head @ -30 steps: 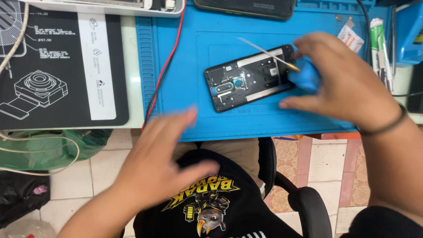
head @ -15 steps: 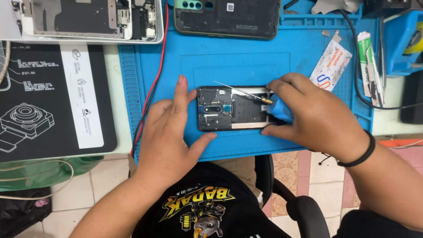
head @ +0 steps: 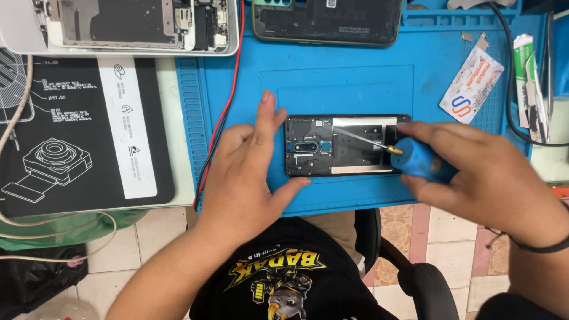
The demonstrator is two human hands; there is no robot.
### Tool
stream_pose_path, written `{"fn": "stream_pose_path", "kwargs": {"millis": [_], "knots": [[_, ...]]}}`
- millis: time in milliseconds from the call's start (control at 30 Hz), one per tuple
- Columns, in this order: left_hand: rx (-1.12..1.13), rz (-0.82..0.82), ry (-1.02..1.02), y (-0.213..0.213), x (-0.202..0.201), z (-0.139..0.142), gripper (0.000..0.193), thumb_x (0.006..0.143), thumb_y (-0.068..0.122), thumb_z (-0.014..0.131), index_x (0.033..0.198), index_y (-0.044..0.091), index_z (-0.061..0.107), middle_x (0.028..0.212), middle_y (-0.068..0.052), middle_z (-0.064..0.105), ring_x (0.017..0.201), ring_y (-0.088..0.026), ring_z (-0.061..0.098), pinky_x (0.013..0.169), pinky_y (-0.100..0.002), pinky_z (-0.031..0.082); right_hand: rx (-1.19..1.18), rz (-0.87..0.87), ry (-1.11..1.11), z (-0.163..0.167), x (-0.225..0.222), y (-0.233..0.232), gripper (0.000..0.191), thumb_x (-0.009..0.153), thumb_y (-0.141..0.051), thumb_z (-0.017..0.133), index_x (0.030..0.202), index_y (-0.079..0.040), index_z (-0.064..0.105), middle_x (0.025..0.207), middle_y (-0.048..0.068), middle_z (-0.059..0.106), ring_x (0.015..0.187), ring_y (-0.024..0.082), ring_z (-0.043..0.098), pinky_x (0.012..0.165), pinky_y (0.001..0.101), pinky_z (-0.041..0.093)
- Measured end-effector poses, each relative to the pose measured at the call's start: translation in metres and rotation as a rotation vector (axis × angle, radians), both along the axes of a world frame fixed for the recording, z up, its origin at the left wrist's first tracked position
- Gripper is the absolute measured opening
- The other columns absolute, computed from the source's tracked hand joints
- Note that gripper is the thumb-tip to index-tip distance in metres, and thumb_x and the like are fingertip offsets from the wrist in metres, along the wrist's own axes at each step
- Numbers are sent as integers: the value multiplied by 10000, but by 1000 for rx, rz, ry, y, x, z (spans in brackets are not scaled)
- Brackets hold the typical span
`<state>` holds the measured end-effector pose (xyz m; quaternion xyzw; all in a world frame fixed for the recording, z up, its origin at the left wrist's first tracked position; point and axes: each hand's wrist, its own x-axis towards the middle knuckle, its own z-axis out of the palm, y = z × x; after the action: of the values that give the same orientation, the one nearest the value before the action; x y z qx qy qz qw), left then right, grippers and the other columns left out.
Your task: The person repairs a disassembled smartphone on a blue work mat. They use a blue electric screwdriver to unscrew and re-tighten screws on the phone's midframe, handle small components by hand, and use tweezers to work on parts inside the phone body.
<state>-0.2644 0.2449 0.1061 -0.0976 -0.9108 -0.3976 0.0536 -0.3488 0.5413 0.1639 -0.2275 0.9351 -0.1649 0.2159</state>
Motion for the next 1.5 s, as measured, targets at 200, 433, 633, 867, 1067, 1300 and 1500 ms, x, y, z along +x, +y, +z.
{"fn": "stream_pose_path", "kwargs": {"millis": [200,433,633,867,1067,1300,1500], "knots": [[9,176,28,18,9,-3,1205,767,348,923,1579,-90,147,1428,-152,640,1166,-303,541,1086,-406,402,-20,350,290,-3,-21,-10,542,720,-235,827,1219,-71,695,1085,106,737,840,307,704,680,383,564],[-38,214,17,22,4,-8,1191,757,411,929,1582,-69,216,1372,-124,690,1099,-283,563,1042,-399,427,-7,421,278,-9,-35,-15,598,693,-216,819,1255,-50,695,1060,100,740,897,310,715,732,385,570],[-34,223,30,22,4,-10,1181,759,422,924,1587,-51,228,1377,-114,694,1078,-279,568,1035,-398,434,-12,447,295,-15,-32,-16,597,701,-223,815,1260,-57,688,1056,88,745,903,299,716,752,383,575],[-57,221,23,22,4,-10,1177,757,436,920,1584,-41,231,1365,-111,696,1070,-279,564,1026,-398,434,57,437,283,-15,-32,-16,637,680,-233,819,1287,-82,697,1025,76,749,861,280,720,712,381,572],[-34,226,27,21,5,-10,1167,772,430,913,1595,-32,226,1380,-98,690,1076,-274,564,1027,-394,435,37,416,306,-14,-30,-19,592,723,-254,822,1268,-60,697,1003,98,738,829,296,708,673,390,560],[-27,220,28,20,5,-10,1151,772,426,906,1594,-24,239,1381,-77,691,1052,-267,558,1013,-388,437,32,431,311,-11,-32,-22,561,720,-253,820,1240,-72,711,1006,84,746,839,287,713,668,383,567],[-31,219,48,21,4,-12,1137,782,435,902,1592,-16,245,1371,-76,687,1075,-264,566,1019,-392,431,58,379,305,-12,-28,-22,547,725,-231,823,1238,-74,718,993,95,743,784,288,704,639,385,560]]}}
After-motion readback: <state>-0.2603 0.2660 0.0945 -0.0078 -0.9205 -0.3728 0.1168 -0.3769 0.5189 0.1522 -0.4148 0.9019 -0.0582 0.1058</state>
